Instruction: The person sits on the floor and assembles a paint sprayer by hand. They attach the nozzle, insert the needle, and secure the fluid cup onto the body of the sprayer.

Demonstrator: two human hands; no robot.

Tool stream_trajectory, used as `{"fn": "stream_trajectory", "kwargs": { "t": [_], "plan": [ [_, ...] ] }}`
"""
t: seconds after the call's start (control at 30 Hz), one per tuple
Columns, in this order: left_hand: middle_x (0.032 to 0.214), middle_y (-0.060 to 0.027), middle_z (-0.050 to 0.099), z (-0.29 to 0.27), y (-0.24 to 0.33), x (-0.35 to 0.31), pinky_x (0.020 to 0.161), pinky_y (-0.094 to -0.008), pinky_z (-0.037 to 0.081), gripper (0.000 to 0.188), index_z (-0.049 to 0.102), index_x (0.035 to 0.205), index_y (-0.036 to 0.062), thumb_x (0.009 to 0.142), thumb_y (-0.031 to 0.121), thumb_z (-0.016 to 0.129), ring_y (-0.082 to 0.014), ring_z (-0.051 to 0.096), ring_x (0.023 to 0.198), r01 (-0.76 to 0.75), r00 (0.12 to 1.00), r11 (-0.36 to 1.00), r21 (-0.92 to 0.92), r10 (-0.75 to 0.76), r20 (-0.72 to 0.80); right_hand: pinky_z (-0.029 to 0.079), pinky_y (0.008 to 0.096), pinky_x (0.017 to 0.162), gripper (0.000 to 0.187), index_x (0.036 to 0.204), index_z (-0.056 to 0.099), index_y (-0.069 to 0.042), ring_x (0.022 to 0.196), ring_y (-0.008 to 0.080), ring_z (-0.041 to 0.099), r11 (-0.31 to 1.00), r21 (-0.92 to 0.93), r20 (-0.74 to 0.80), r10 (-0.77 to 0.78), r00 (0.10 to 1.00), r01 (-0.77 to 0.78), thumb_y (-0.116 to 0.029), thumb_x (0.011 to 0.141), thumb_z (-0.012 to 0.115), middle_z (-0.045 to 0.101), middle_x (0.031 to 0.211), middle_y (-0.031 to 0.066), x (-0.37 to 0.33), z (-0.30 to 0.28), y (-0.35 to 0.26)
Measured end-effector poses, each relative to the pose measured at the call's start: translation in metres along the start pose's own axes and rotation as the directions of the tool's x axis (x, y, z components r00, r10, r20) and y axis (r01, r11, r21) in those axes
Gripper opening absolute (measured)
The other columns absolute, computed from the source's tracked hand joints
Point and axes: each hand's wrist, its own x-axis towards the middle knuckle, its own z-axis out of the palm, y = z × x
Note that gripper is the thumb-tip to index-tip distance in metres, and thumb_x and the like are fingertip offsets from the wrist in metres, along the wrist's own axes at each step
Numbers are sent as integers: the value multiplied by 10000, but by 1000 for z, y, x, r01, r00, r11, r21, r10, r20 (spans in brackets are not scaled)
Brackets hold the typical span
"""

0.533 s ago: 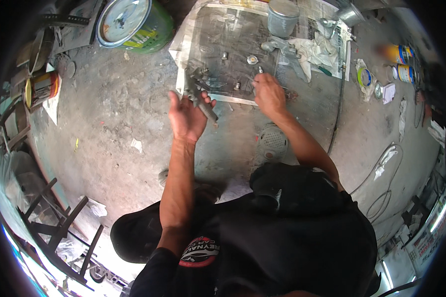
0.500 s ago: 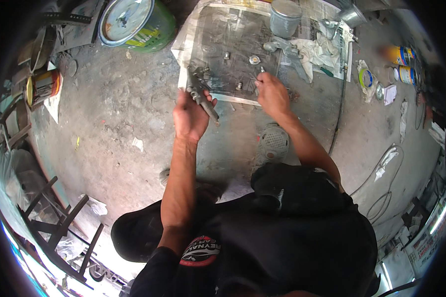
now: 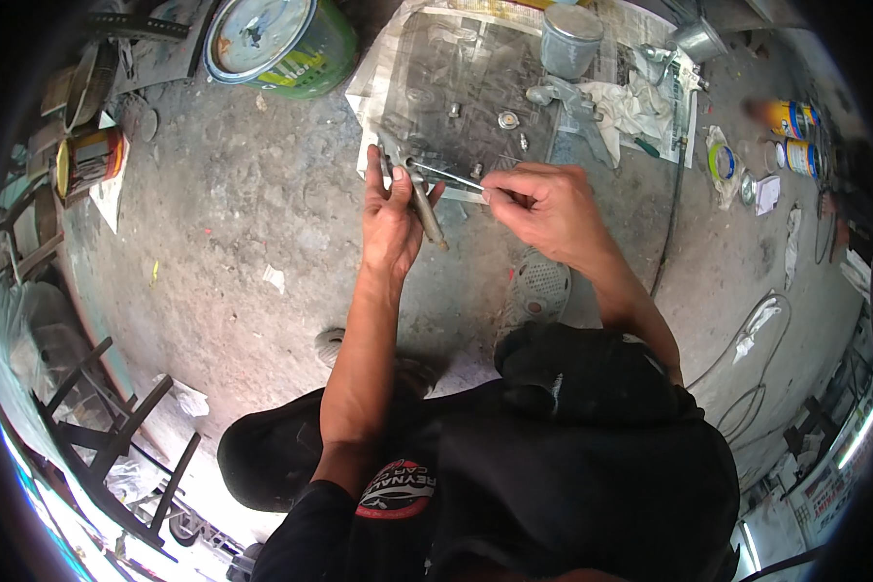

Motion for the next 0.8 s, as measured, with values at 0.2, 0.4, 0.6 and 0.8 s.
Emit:
{"fn": "stream_trajectory", "kwargs": {
  "t": [0.2,0.4,0.6,0.8],
  "plan": [
    [937,-38,587,0,-14,-1,685,-227,440,896,-64,1617,85,1020,120,603,-91,515,797,-213,976,780,589,198,90,508,355,570,116,944,740,-64,619,278,672,997,16,-52,82,995,-81,-138,857,718,687,743,132,1,19,14],
    [956,-50,573,0,-31,-6,689,-223,449,1032,-217,1572,49,1002,128,641,-98,515,791,-268,944,680,683,327,46,491,327,558,158,1004,746,-40,600,194,654,987,25,-111,163,980,-161,-154,897,727,700,733,116,1,36,33],
    [861,7,554,0,-30,-4,624,-207,418,641,261,1467,-69,1001,138,649,-63,498,740,-162,970,712,683,242,-21,476,329,549,174,1021,759,-30,570,201,620,996,-82,-132,26,991,-37,-138,889,727,678,752,103,3,37,31],
    [863,-2,594,-4,-28,0,614,-209,421,401,451,1266,-90,1007,146,645,-57,520,725,-32,999,894,448,40,-8,488,318,552,148,990,755,-20,576,202,624,995,-103,-148,-34,988,19,-105,871,728,678,763,87,4,36,31]
  ]
}}
